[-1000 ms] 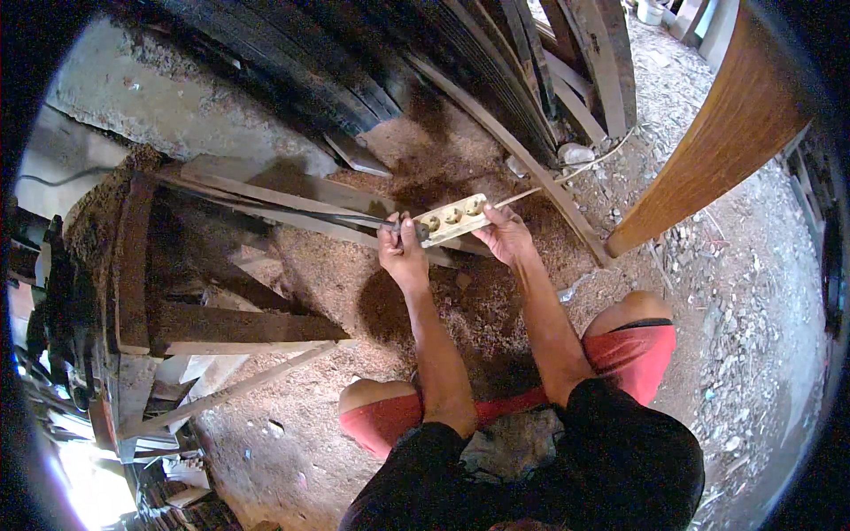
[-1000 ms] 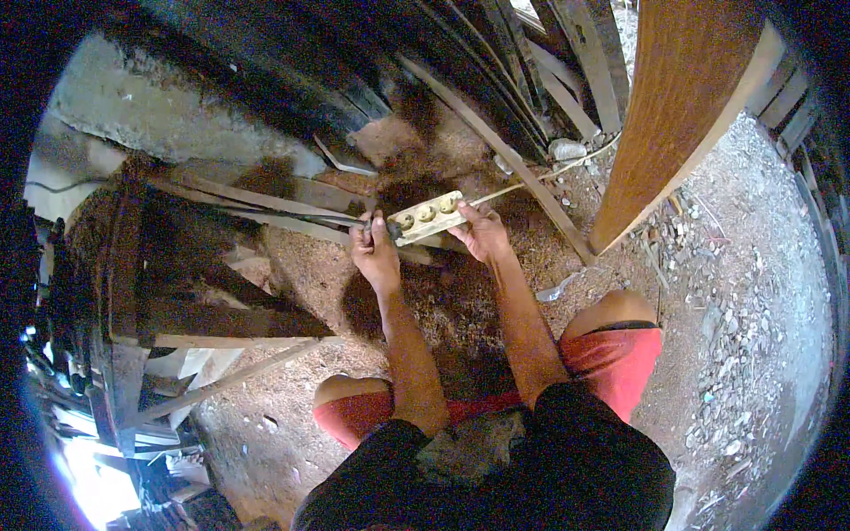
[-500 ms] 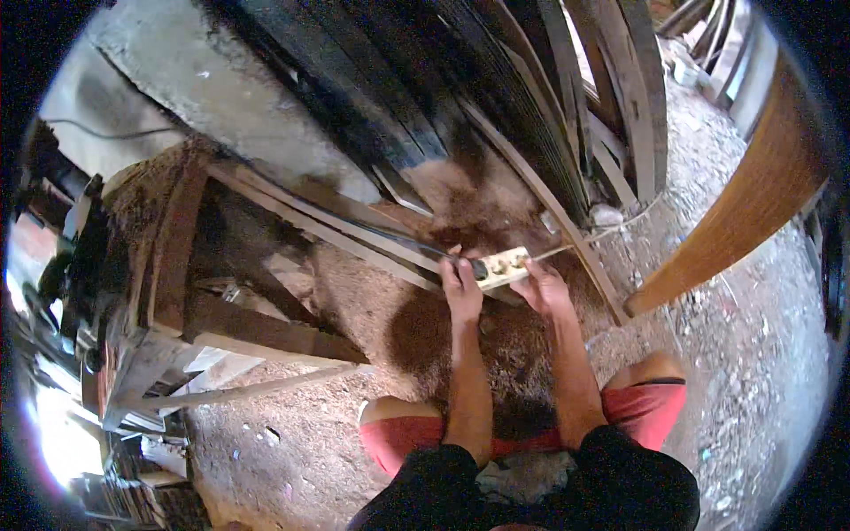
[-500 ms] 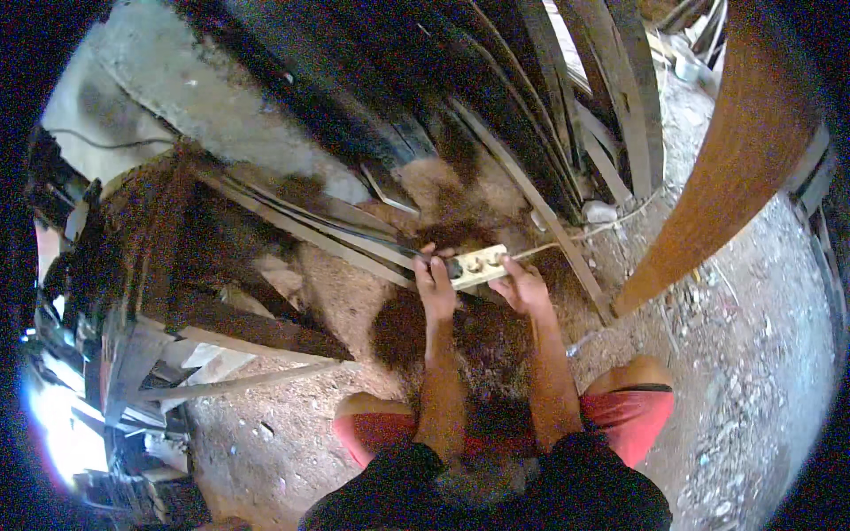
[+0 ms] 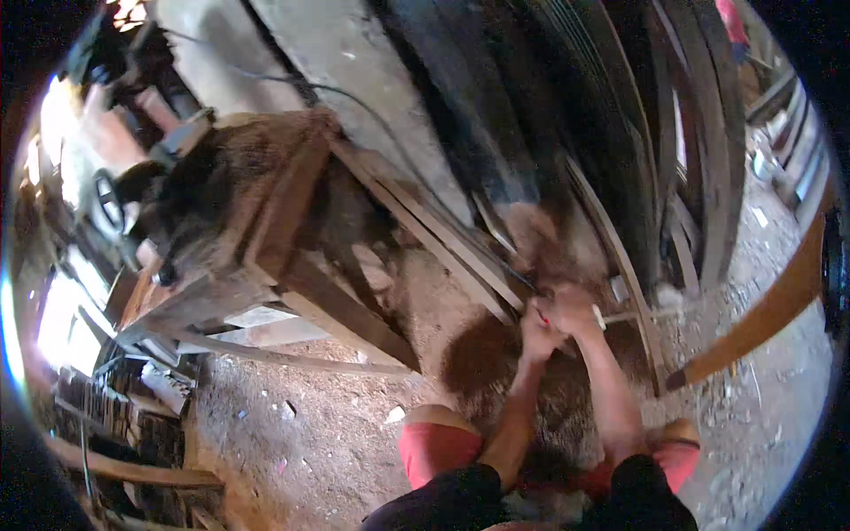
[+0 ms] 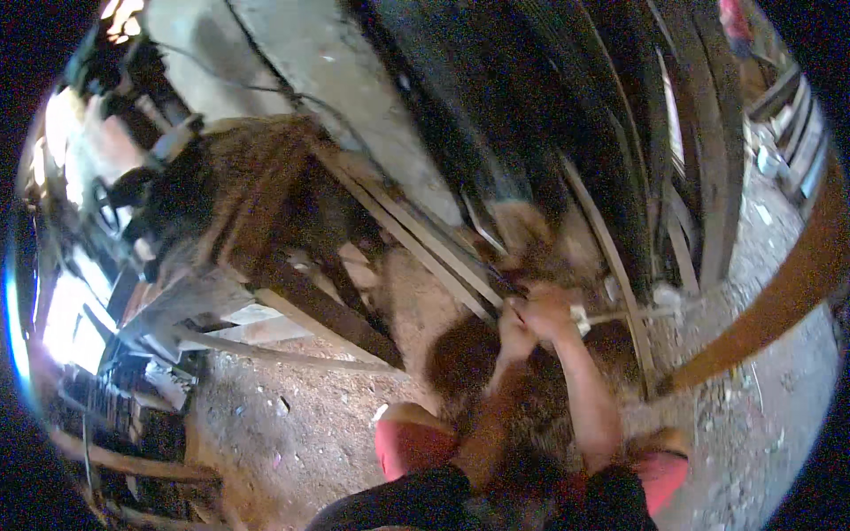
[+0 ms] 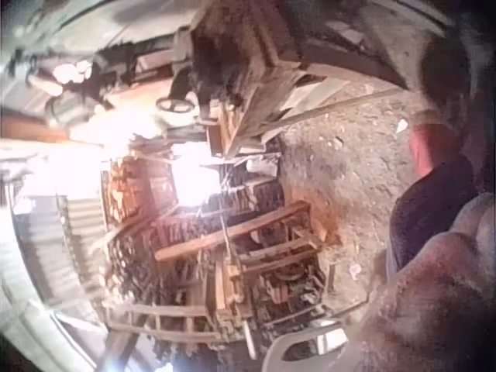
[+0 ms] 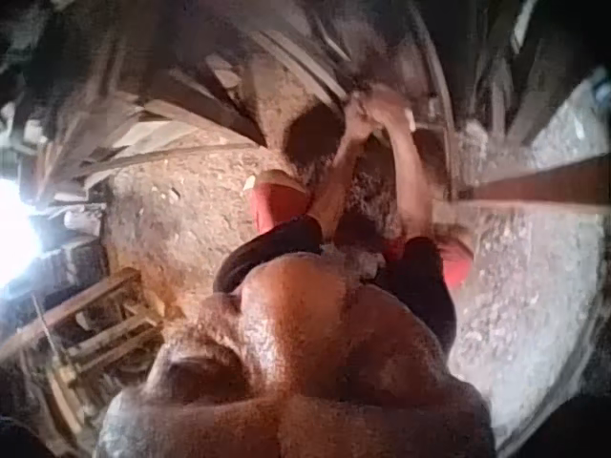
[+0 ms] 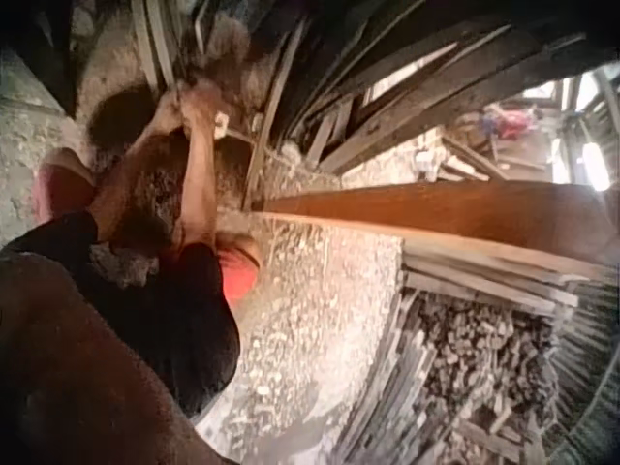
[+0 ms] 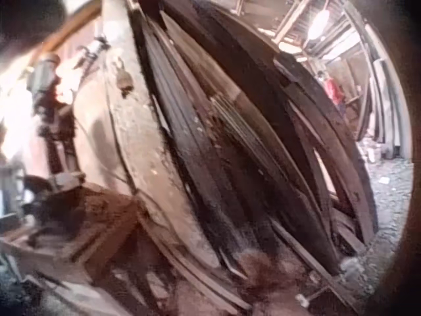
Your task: The person plugs a power cord into an extension socket by hand, then picks up and turns a wooden board.
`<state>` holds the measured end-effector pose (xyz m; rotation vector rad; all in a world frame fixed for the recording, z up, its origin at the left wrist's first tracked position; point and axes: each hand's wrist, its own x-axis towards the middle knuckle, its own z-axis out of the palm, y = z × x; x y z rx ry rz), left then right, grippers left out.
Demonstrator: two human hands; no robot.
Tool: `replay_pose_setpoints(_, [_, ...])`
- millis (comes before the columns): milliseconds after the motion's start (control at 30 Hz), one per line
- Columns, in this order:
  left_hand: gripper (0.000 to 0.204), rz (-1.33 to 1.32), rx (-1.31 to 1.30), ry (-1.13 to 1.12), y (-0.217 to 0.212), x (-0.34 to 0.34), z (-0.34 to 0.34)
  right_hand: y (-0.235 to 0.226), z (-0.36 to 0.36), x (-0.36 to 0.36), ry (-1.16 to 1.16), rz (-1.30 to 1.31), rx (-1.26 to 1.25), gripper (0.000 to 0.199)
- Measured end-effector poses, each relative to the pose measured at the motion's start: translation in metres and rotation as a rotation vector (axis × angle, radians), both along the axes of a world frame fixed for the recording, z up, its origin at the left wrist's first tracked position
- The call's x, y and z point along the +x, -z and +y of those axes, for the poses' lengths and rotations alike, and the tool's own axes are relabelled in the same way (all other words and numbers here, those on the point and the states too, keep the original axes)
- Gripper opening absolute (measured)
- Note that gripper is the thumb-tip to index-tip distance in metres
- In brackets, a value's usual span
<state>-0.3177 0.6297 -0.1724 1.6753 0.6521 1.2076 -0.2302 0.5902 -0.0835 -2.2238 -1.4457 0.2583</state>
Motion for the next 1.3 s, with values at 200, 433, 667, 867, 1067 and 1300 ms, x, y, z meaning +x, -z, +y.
replay_pose_setpoints(200, [0.035, 0.084, 0.156, -0.010, -0.001, 0.007, 0.012, 0.015, 0.015, 0.024, -0.124, 0.516, 0.126, 0.037])
replay_pose_setpoints(433, [0.045, -0.064, -0.086, 0.034, 0.039, 0.027, 0.002, -0.018, -0.013, 0.049, 0.026, 0.136, -0.009, 0.035])
replay_pose_setpoints(667, [0.049, 0.019, -0.837, 0.497, 0.139, -0.006, 0.031, -0.053, -0.017, 0.041, -0.040, 0.296, -0.088, 0.044])
replay_pose_setpoints(867, [0.043, -0.408, -1.511, 1.002, 0.066, 0.024, -0.046, -0.039, -0.022, 0.054, -0.047, 0.187, -0.237, 0.054])
replay_pose_setpoints(1067, [0.034, -0.692, -1.726, 0.966, 0.087, 0.050, -0.070, -0.028, -0.022, 0.063, -0.113, 0.177, -0.217, 0.054])
replay_pose_setpoints(1300, [0.036, -0.966, -1.574, 0.800, 0.138, 0.063, -0.032, -0.038, -0.025, 0.034, -0.322, 0.341, -0.168, 0.030])
